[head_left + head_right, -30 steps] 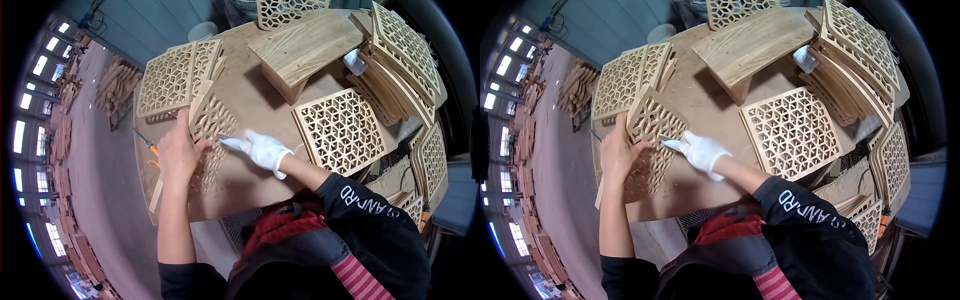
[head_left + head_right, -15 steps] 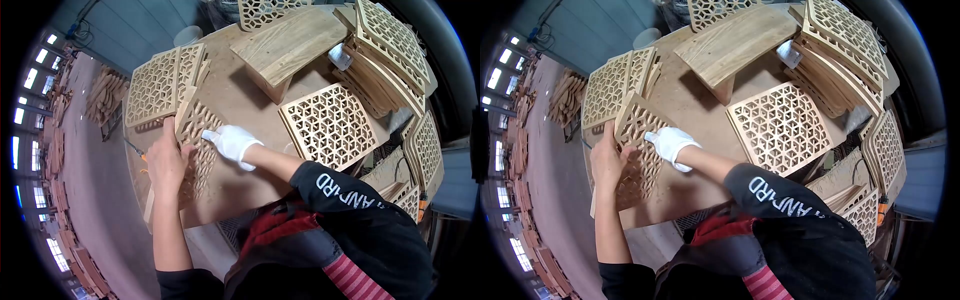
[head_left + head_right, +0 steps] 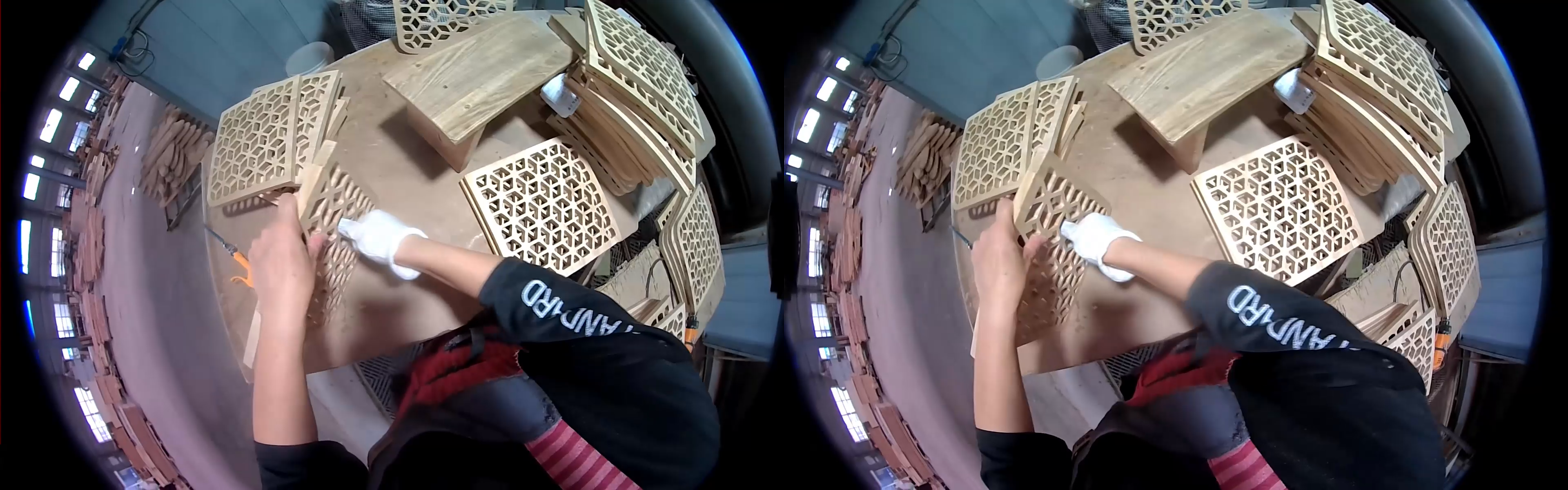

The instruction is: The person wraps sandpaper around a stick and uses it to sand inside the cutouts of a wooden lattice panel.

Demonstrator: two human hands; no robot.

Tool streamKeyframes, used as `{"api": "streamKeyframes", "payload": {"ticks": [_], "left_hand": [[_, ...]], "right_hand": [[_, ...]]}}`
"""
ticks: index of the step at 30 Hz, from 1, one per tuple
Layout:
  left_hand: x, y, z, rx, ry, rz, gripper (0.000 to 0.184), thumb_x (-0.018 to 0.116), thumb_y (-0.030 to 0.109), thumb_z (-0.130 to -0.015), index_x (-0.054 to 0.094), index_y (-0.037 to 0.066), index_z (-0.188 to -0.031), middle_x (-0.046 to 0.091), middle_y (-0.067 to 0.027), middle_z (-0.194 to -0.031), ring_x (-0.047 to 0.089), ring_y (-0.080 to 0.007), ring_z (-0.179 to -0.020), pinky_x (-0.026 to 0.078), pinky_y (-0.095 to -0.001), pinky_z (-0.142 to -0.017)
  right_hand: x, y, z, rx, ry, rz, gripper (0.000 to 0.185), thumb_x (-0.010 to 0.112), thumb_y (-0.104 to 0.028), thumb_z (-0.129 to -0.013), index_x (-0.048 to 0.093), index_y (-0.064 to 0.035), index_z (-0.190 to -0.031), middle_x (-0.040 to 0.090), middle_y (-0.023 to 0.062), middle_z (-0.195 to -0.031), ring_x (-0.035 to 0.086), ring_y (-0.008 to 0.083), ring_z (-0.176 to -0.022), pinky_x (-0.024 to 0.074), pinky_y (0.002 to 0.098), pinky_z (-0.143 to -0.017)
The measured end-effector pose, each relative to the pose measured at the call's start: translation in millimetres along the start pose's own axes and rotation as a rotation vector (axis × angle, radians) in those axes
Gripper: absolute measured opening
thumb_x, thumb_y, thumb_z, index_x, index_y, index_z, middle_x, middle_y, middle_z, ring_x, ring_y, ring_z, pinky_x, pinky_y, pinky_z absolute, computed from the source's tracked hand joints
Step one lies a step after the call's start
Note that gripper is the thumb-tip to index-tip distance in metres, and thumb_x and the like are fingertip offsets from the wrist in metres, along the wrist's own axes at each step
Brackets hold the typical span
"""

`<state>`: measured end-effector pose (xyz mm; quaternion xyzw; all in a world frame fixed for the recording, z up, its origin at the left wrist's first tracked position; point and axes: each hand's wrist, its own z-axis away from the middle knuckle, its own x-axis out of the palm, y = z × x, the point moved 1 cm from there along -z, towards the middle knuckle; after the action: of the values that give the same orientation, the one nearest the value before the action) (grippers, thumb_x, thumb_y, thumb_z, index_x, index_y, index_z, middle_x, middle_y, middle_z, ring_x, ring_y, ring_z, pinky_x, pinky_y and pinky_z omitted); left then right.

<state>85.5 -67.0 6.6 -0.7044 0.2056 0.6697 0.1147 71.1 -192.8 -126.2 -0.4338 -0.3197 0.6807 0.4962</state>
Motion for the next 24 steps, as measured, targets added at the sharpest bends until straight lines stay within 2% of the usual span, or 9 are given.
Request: {"api": "streamKeyframes", "payload": {"ticks": [2, 4, 10, 11, 16, 18, 19, 20, 24], "left_hand": [[0.4, 1.2, 0.0, -0.032, -0.027, -0.014, 0.045, 0.076, 0.009, -0.076, 0.048, 0.003, -0.111, 0.065, -0.0235, -0.081, 0.062, -0.0447, -0.080, 0.046, -0.0527, -0.070], [4.8, -3.5, 2.8, -0.004, 0.009, 0.006, 0.048, 0.077, 0.010, -0.075, 0.048, 0.004, -0.112, 0.064, -0.0218, -0.077, 0.061, -0.0448, -0.078, 0.046, -0.0521, -0.068], [7.9, -11.6, -3.0, 0.033, 0.069, 0.002, 0.050, 0.079, 0.011, -0.074, 0.049, 0.006, -0.113, 0.062, -0.0199, -0.072, 0.060, -0.0451, -0.074, 0.045, -0.0512, -0.065], [6.0, -10.1, -4.2, 0.027, 0.054, 0.006, 0.049, 0.078, 0.011, -0.074, 0.048, 0.005, -0.113, 0.063, -0.0207, -0.075, 0.060, -0.0450, -0.076, 0.045, -0.0521, -0.066], [3.1, -4.3, -2.4, -0.030, -0.013, -0.002, 0.048, 0.077, 0.011, -0.075, 0.048, 0.003, -0.113, 0.065, -0.0224, -0.079, 0.061, -0.0447, -0.079, 0.045, -0.0534, -0.069], [1.3, -5.0, -1.9, -0.008, 0.003, 0.013, 0.048, 0.078, 0.011, -0.074, 0.048, 0.003, -0.111, 0.065, -0.0223, -0.079, 0.062, -0.0447, -0.079, 0.046, -0.0532, -0.070], [1.6, -4.9, -3.5, -0.020, -0.007, 0.007, 0.049, 0.078, 0.011, -0.074, 0.048, 0.003, -0.111, 0.065, -0.0223, -0.078, 0.062, -0.0446, -0.079, 0.046, -0.0531, -0.070], [1.8, -5.9, -5.0, -0.030, -0.018, 0.000, 0.049, 0.079, 0.011, -0.073, 0.049, 0.003, -0.111, 0.065, -0.0223, -0.078, 0.062, -0.0446, -0.079, 0.046, -0.0530, -0.070], [0.3, -4.7, -4.7, -0.009, -0.006, 0.004, 0.049, 0.079, 0.012, -0.073, 0.049, 0.004, -0.112, 0.065, -0.0223, -0.079, 0.062, -0.0444, -0.079, 0.046, -0.0524, -0.071]], "right_hand": [[3.3, 5.5, -5.3, -0.132, 0.119, 0.133, 0.040, 0.048, -0.033, -0.094, 0.071, -0.0010, -0.091, 0.068, 0.0233, -0.091, 0.065, 0.0409, -0.090, 0.0496, 0.0425, -0.082], [4.1, 4.1, -38.8, -0.368, -0.074, 0.707, 0.032, 0.055, -0.029, -0.089, 0.071, -0.0067, -0.105, 0.068, 0.0213, -0.107, 0.066, 0.0393, -0.097, 0.0518, 0.0429, -0.085], [9.1, 15.3, -23.9, -0.097, 0.007, 0.203, 0.035, 0.053, -0.032, -0.089, 0.072, -0.0048, -0.099, 0.067, 0.0257, -0.104, 0.065, 0.0394, -0.100, 0.0512, 0.0421, -0.087], [0.1, 10.4, -7.6, -0.070, 0.054, 0.135, 0.052, 0.043, -0.046, -0.096, 0.070, -0.0012, -0.091, 0.067, 0.0267, -0.094, 0.063, 0.0435, -0.090, 0.0485, 0.0449, -0.081], [4.6, -15.4, -35.1, -0.230, -0.072, 0.566, 0.028, 0.054, -0.025, -0.084, 0.071, -0.0066, -0.095, 0.068, 0.0220, -0.101, 0.065, 0.0407, -0.094, 0.0513, 0.0431, -0.084], [15.5, -3.4, -38.5, -0.219, 0.073, 0.286, 0.030, 0.053, -0.027, -0.084, 0.071, -0.0069, -0.098, 0.067, 0.0220, -0.103, 0.064, 0.0410, -0.095, 0.0506, 0.0435, -0.086], [19.9, 5.1, -39.3, -0.038, 0.103, 0.146, 0.033, 0.054, -0.029, -0.085, 0.071, -0.0058, -0.101, 0.066, 0.0240, -0.107, 0.063, 0.0420, -0.097, 0.0493, 0.0433, -0.088], [4.9, 5.0, -21.5, -0.157, -0.034, 0.236, 0.044, 0.054, -0.039, -0.089, 0.070, -0.0017, -0.104, 0.065, 0.0257, -0.110, 0.063, 0.0415, -0.100, 0.0480, 0.0427, -0.090], [11.6, 37.5, -34.2, -0.187, 0.039, 0.183, 0.060, 0.045, -0.057, -0.095, 0.072, -0.0036, -0.095, 0.068, 0.0244, -0.083, 0.065, 0.0372, -0.083, 0.0486, 0.0418, -0.080]]}}
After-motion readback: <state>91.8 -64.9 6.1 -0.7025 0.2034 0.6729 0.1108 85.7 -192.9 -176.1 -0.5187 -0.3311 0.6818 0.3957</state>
